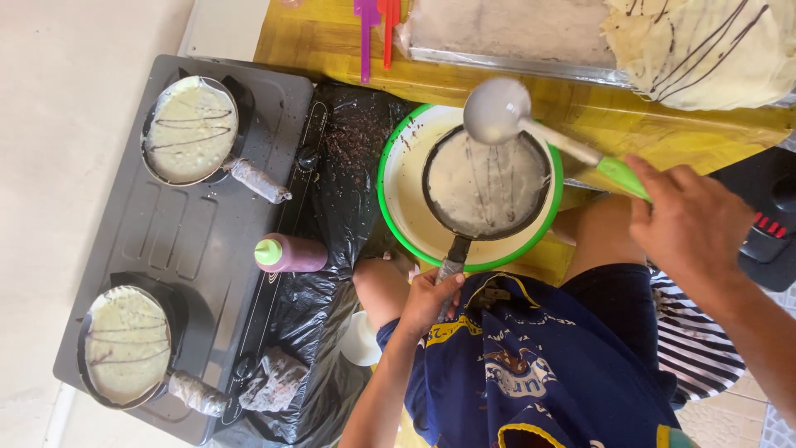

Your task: Preparing thin crepes by pouring batter into pans, spreading it, adding chocolate drizzle, and removing the finished product.

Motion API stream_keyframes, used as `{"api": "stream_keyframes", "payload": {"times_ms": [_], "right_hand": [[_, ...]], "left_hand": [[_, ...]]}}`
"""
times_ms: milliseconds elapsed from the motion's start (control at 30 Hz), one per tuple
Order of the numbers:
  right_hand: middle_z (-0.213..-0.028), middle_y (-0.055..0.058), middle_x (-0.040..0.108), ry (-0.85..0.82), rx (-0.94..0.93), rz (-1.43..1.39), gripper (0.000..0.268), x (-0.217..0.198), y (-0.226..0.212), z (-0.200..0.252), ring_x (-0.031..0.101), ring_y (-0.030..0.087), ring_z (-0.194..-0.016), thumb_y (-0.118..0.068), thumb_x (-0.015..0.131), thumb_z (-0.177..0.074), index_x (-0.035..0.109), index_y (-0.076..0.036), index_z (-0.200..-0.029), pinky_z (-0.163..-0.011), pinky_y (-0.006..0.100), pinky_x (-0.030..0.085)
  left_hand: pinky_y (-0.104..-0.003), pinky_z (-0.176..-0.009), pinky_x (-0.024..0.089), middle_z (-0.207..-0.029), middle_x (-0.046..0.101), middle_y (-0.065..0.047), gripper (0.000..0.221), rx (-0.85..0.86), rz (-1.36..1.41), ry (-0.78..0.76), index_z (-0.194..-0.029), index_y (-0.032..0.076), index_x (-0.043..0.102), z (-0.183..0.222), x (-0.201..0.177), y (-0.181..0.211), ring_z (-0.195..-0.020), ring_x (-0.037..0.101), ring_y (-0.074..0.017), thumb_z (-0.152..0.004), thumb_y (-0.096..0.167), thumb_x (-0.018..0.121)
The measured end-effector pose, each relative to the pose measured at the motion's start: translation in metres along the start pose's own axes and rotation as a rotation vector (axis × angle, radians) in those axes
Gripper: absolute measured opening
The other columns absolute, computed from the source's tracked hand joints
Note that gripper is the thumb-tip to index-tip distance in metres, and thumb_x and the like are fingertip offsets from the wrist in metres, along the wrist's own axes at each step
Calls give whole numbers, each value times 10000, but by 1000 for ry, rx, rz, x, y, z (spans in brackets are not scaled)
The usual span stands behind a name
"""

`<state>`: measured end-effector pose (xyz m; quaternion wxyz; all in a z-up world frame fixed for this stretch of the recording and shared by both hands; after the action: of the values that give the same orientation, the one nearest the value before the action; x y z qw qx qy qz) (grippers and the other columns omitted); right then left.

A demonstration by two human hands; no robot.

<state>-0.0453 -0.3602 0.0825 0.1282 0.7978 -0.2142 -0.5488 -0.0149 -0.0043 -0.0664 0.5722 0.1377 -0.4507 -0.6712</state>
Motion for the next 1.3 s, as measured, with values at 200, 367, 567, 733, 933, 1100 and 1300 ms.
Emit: {"api": "stream_keyframes", "payload": {"times_ms": [200,367,567,733,933,1100,1300], "right_hand": [[-768,-89,486,134,-2,-141,473,0,-22,-5,408,68,-543,-180,840,-888,825,-297,-1346,-521,228,299],[-779,-144,471,228,17,15,472,8,-17,-2,327,28,-571,-193,839,-903,834,-381,-1336,-546,190,237],[-783,-127,474,184,7,-22,473,15,-18,1,359,45,-588,-211,842,-907,810,-379,-1348,-551,210,276],[-828,-153,565,97,75,4,573,37,-5,13,419,20,-561,-281,828,-880,796,-384,-1442,-530,193,285],[-859,19,712,-532,16,-210,558,57,-30,15,653,153,-506,-256,675,-904,597,-238,-1456,-436,309,496],[-974,88,673,-548,-109,-306,321,111,-94,50,639,271,-805,-318,527,-977,661,-433,-1245,-582,405,509],[-869,21,694,-695,-101,-337,284,128,-127,65,689,203,-787,-209,591,-972,753,-257,-1200,-698,322,534]], "left_hand": [[-230,-397,378,-624,611,-72,202,-39,22,-37,-954,-5,660,10,6,3,-419,502,-125,-941,182,735],[-225,-402,383,-631,607,-70,200,-22,46,-83,-958,-8,659,13,9,5,-419,496,-124,-942,177,734],[-218,-382,362,-625,600,-75,211,-39,94,-88,-970,-15,640,7,7,0,-406,482,-117,-943,172,736],[-219,-391,361,-614,611,-59,285,-118,-220,172,-962,-15,709,11,-6,16,-412,492,-115,-885,246,795],[-406,-518,439,-609,664,-78,297,718,-1580,727,-728,122,683,34,-4,76,-461,553,-314,-829,388,768],[-370,-542,466,-721,590,-63,244,907,-1750,808,-917,72,631,57,10,93,-563,549,-263,-872,269,769],[-280,-467,475,-599,430,50,154,1041,-1929,981,-737,214,507,47,-2,77,-456,548,-155,-876,278,521]]}}
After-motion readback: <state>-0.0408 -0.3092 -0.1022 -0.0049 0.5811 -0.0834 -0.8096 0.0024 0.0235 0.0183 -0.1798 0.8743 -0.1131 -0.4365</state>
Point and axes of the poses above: each hand's wrist, its own z-axis away from the middle knuckle, its own x-axis out of the palm, y = z × x, the point moved 3 cm from there along -z, towards the middle knuckle
